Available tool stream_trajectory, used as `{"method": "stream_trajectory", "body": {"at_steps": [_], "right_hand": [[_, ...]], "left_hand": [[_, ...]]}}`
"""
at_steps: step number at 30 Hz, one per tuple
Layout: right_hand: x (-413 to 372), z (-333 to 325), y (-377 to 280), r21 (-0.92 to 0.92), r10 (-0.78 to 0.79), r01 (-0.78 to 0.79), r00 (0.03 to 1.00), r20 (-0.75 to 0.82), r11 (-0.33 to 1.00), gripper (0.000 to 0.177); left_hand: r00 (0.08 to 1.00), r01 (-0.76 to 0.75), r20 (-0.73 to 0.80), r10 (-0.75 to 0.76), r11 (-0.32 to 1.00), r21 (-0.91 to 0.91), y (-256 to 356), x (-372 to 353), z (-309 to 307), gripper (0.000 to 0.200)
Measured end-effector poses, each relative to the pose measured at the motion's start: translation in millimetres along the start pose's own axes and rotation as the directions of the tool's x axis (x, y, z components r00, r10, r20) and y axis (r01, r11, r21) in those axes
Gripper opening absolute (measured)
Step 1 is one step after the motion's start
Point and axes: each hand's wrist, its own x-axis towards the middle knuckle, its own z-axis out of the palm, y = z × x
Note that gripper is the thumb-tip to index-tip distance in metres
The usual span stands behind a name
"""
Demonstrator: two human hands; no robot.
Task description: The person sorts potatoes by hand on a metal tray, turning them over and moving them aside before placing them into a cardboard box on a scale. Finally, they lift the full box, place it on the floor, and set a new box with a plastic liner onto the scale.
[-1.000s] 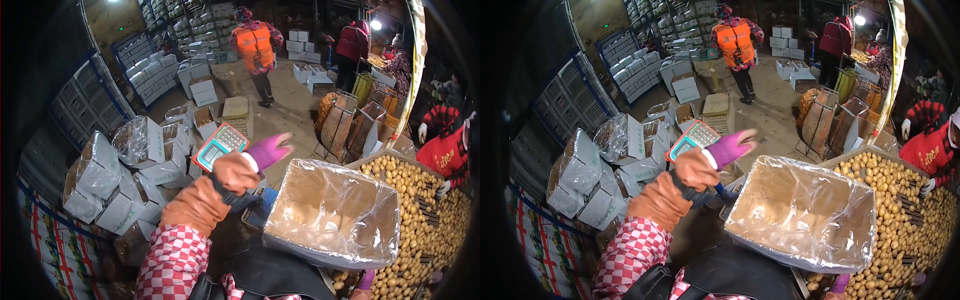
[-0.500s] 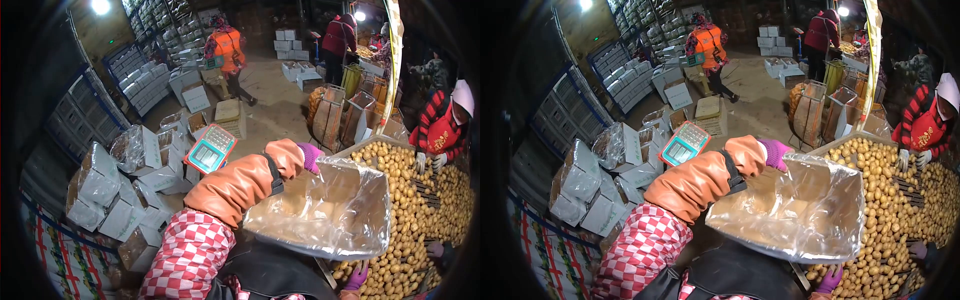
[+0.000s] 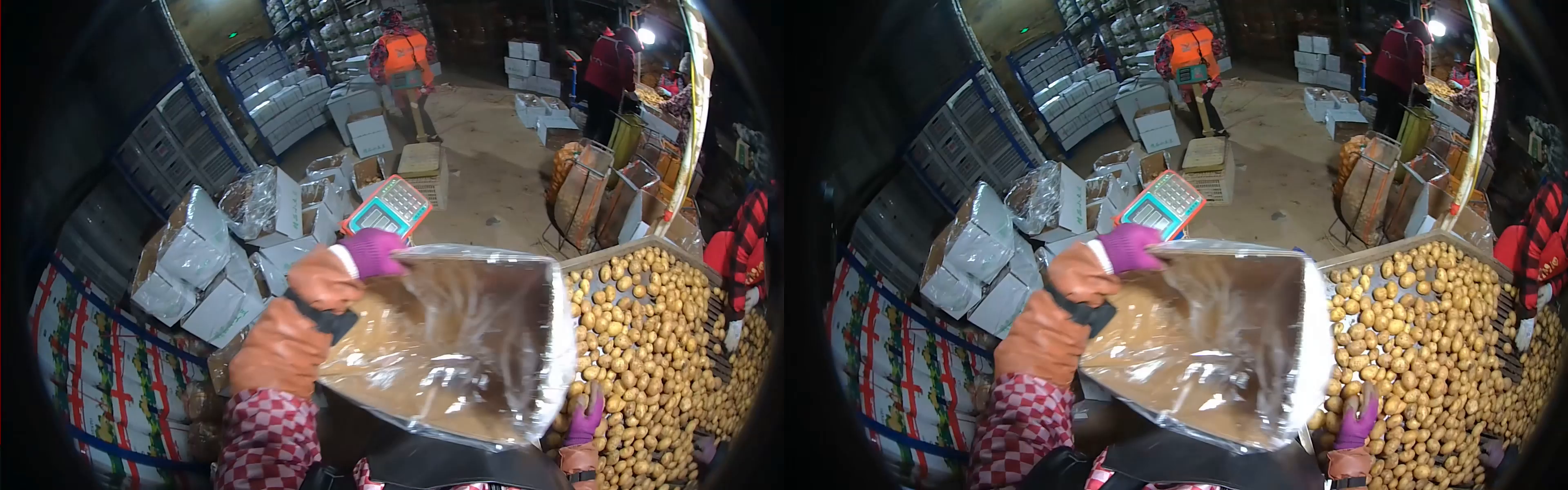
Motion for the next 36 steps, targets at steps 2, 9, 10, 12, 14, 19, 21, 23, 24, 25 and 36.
{"method": "stream_trajectory", "body": {"at_steps": [2, 9, 10, 12, 14, 19, 21, 23, 24, 25, 36], "right_hand": [[8.9, 17.3, -8.8, -0.086, -0.103, 0.115, 0.986, 0.131, 0.990, 0.048], [32.1, 64.2, 0.8, -0.114, -0.392, 0.503, 0.779, 0.489, 0.857, 0.072], [32.3, 66.9, -5.8, -0.161, -0.345, 0.510, 0.750, 0.564, 0.845, 0.076], [29.3, 70.5, -8.0, -0.220, -0.295, 0.536, 0.711, 0.638, 0.815, 0.081], [21.0, 73.0, 2.6, -0.244, -0.304, 0.570, 0.697, 0.649, 0.784, 0.084], [9.8, 65.5, 2.6, -0.326, -0.181, 0.561, 0.666, 0.724, 0.761, 0.092], [6.7, 64.0, -2.3, -0.309, -0.159, 0.559, 0.637, 0.755, 0.770, 0.091], [3.5, 66.3, 9.0, -0.295, -0.200, 0.580, 0.640, 0.742, 0.760, 0.090], [2.3, 67.2, 11.8, -0.297, -0.209, 0.587, 0.641, 0.738, 0.753, 0.090], [2.4, 67.3, 13.1, -0.300, -0.220, 0.594, 0.645, 0.732, 0.746, 0.089], [3.3, 66.1, 6.6, -0.308, -0.295, 0.631, 0.667, 0.684, 0.712, 0.079]], "left_hand": [[0.992, 0.124, -0.032, -0.122, 0.990, 0.063, -15.1, -58.7, -15.4, 0.035], [0.682, 0.619, 0.130, -0.719, 0.663, 0.421, -29.9, -172.0, 8.0, 0.032], [0.630, 0.654, 0.145, -0.763, 0.622, 0.430, -30.0, -175.3, 20.1, 0.034], [0.546, 0.706, 0.143, -0.825, 0.545, 0.453, -49.3, -185.0, 61.7, 0.036], [0.471, 0.707, 0.160, -0.868, 0.479, 0.521, -68.4, -180.7, 102.0, 0.037], [0.536, 0.703, 0.108, -0.837, 0.514, 0.492, -92.1, -152.6, 193.6, 0.030], [0.579, 0.719, 0.069, -0.813, 0.548, 0.427, -99.6, -132.8, 224.8, 0.030], [0.556, 0.738, 0.119, -0.822, 0.555, 0.384, -100.8, -103.3, 242.7, 0.037], [0.555, 0.748, 0.128, -0.822, 0.560, 0.355, -99.6, -89.7, 252.0, 0.037], [0.552, 0.756, 0.140, -0.822, 0.564, 0.331, -98.1, -79.2, 259.2, 0.037], [0.557, 0.770, 0.185, -0.810, 0.587, 0.249, -85.2, -31.6, 294.4, 0.037]]}}
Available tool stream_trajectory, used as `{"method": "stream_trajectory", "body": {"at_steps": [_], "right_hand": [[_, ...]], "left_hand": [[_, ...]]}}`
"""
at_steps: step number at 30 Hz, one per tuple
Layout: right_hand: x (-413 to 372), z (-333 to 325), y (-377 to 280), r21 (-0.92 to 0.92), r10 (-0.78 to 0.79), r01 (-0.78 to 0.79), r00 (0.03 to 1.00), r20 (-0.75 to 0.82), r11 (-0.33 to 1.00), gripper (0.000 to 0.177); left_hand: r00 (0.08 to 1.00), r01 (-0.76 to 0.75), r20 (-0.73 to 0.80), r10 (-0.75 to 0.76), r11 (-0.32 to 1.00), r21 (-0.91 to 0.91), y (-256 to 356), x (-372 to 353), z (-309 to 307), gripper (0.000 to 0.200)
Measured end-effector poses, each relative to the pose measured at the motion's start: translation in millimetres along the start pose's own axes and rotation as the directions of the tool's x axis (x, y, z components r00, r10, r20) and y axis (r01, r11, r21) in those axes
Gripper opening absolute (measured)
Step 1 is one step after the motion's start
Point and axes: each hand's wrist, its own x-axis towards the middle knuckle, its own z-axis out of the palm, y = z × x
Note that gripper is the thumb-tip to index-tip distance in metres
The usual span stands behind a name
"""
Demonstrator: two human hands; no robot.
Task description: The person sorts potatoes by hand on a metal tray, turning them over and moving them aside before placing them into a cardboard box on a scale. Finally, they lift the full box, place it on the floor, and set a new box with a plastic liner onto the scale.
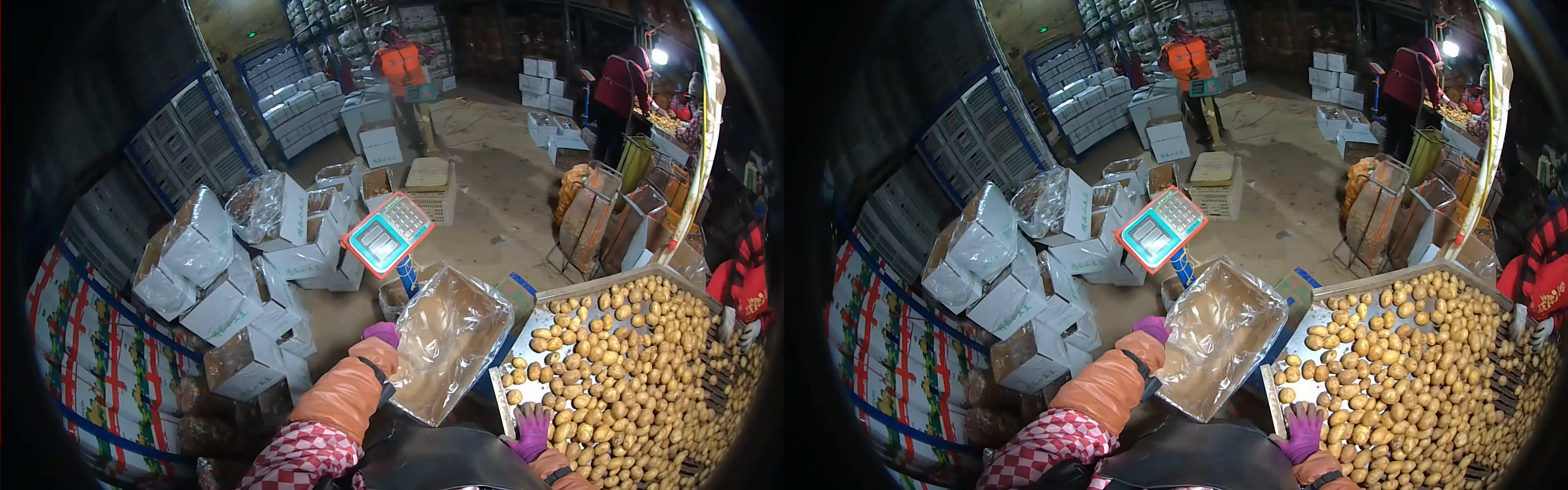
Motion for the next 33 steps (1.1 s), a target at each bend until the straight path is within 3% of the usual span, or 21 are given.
{"method": "stream_trajectory", "body": {"at_steps": [33], "right_hand": [[-0.6, -0.9, 4.9, 0.037, -0.005, 0.003, 0.998, 0.059, 0.999, 0.085]], "left_hand": [[0.998, 0.068, 0.000, -0.068, 0.997, -0.034, -28.1, -38.5, 20.6, 0.039]]}}
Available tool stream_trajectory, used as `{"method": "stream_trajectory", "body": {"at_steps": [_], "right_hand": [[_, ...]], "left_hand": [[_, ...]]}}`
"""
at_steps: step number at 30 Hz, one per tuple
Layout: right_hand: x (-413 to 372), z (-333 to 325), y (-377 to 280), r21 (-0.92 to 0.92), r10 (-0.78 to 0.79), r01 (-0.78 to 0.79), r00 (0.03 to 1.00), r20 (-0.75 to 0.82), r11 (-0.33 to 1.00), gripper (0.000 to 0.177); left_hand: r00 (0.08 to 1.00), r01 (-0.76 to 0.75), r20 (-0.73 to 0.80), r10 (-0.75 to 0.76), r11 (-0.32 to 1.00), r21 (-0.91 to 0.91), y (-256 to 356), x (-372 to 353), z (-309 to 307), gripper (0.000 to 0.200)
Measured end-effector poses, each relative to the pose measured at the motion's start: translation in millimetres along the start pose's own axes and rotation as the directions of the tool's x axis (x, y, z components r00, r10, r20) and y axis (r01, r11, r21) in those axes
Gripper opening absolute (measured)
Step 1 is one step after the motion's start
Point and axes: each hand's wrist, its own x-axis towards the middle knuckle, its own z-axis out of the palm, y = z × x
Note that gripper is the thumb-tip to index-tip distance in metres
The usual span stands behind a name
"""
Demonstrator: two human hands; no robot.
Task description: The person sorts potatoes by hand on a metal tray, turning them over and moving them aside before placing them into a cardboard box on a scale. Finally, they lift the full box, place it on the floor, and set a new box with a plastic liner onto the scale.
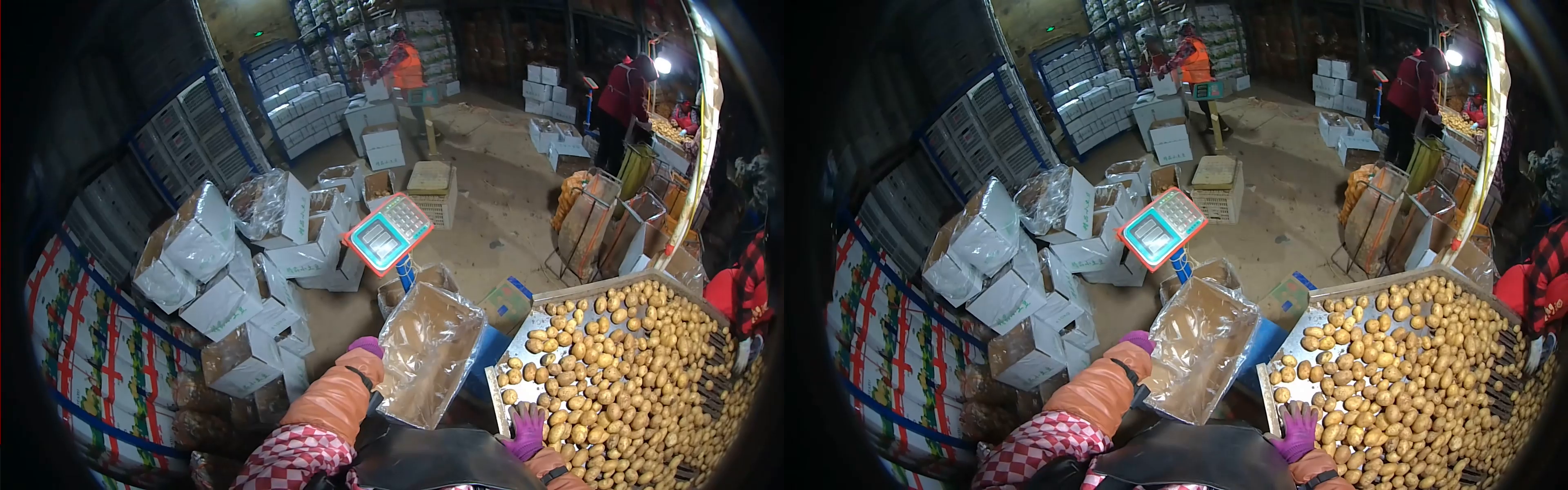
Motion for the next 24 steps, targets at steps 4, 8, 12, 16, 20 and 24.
{"method": "stream_trajectory", "body": {"at_steps": [4, 8, 12, 16, 20, 24], "right_hand": [[-0.8, 0.7, 0.5, 0.011, -0.003, 0.003, 1.000, -0.002, 1.000, 0.085], [-0.2, -1.1, -0.9, 0.011, 0.011, -0.012, 1.000, 0.018, 1.000, 0.085], [0.7, -6.3, -2.2, 0.018, 0.030, -0.031, 0.998, 0.049, 0.999, 0.085], [0.9, -9.9, -1.7, 0.032, 0.048, -0.050, 0.996, 0.076, 0.998, 0.086], [2.0, -9.2, 2.0, 0.068, 0.055, -0.063, 0.992, 0.114, 0.996, 0.085], [4.6, -11.1, 1.7, 0.084, 0.057, -0.070, 0.988, 0.144, 0.994, 0.084]], "left_hand": [[1.000, 0.006, -0.002, -0.007, 1.000, -0.008, -4.6, -4.5, 2.5, 0.040], [1.000, 0.009, -0.002, -0.009, 1.000, -0.013, -6.9, -8.2, 4.3, 0.040], [1.000, 0.016, 0.000, -0.016, 1.000, -0.018, -9.9, -11.0, 7.4, 0.040], [1.000, 0.019, 0.001, -0.019, 1.000, -0.021, -13.5, -13.5, 11.3, 0.040], [1.000, 0.026, 0.004, -0.026, 0.999, -0.022, -17.1, -15.4, 14.7, 0.041], [1.000, 0.031, 0.007, -0.030, 0.999, -0.024, -19.5, -15.9, 16.4, 0.041]]}}
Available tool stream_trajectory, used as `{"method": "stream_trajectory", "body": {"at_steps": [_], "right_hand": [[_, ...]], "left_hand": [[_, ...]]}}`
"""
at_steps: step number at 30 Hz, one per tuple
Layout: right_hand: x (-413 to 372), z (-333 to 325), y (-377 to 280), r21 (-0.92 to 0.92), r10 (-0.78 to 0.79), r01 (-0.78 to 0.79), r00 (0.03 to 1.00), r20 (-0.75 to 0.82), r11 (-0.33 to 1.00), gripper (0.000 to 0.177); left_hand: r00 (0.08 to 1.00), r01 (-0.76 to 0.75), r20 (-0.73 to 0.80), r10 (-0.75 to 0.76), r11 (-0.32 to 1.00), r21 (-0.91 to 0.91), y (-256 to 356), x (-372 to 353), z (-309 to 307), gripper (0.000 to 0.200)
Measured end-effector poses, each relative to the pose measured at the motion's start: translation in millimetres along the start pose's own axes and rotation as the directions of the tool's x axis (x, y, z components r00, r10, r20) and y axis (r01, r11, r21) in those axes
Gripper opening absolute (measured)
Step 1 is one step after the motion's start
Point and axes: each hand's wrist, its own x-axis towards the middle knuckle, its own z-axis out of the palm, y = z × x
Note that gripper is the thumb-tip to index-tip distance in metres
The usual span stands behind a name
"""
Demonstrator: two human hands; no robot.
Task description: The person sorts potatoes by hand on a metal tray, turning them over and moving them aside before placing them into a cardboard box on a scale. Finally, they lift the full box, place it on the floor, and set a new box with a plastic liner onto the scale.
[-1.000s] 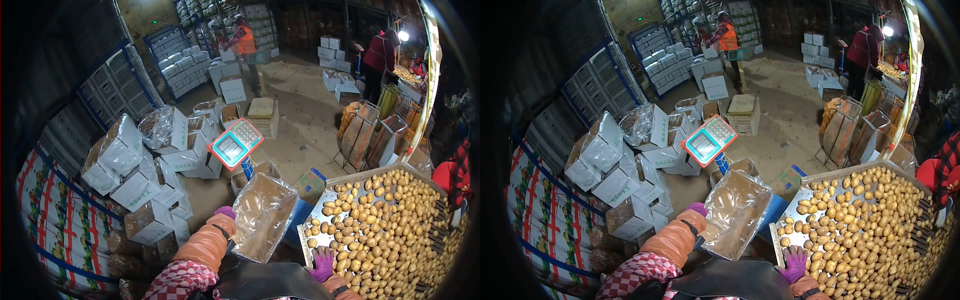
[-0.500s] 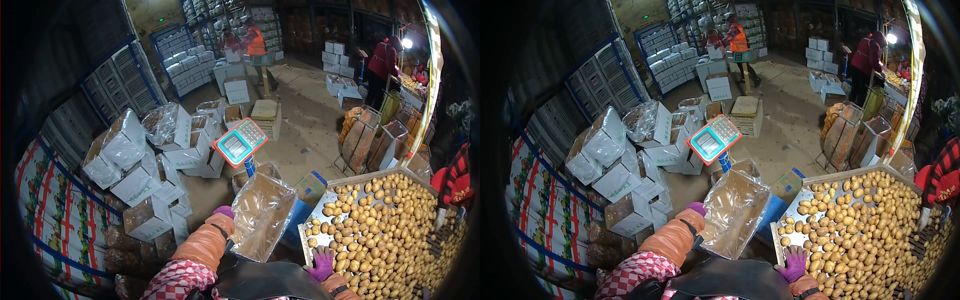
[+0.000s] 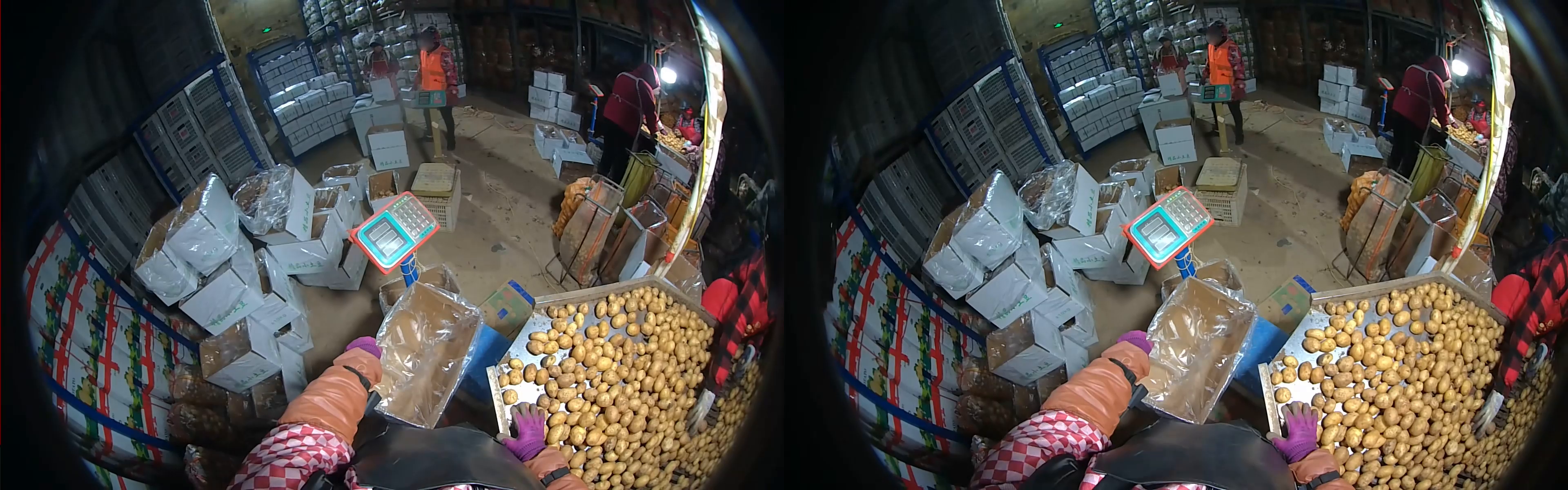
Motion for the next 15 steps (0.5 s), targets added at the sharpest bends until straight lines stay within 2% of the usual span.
{"method": "stream_trajectory", "body": {"at_steps": [7, 10, 11, 12, 14, 15], "right_hand": [[11.4, -9.8, 8.5, 0.020, 0.004, -0.005, 0.999, 0.049, 1.000, 0.082], [25.4, -28.4, 5.2, 0.149, -0.088, 0.118, 0.977, -0.195, 0.982, 0.076], [38.5, -44.0, -2.2, 0.261, -0.094, 0.150, 0.973, -0.212, 0.954, 0.072], [52.5, -73.2, -24.9, 0.367, -0.101, 0.182, 0.968, -0.230, 0.912, 0.068], [80.1, -150.3, -79.4, 0.745, -0.082, 0.011, 0.995, 0.059, 0.667, 0.076], [97.7, -174.0, -104.9, 0.858, -0.184, 0.115, 0.983, -0.025, 0.500, 0.080]], "left_hand": [[1.000, 0.007, 0.001, -0.007, 1.000, -0.003, -0.1, -0.6, -1.0, 0.041], [1.000, 0.006, 0.003, -0.006, 1.000, -0.008, 0.5, -0.9, -0.6, 0.041], [1.000, 0.008, 0.003, -0.008, 1.000, -0.010, 1.5, 0.0, -1.4, 0.042], [1.000, 0.008, 0.004, -0.008, 1.000, -0.005, 1.8, -0.5, -1.9, 0.042], [1.000, 0.012, 0.005, -0.012, 1.000, -0.010, 3.7, -0.6, -1.8, 0.042], [1.000, 0.009, 0.004, -0.009, 1.000, -0.008, 4.7, 0.0, -2.0, 0.042]]}}
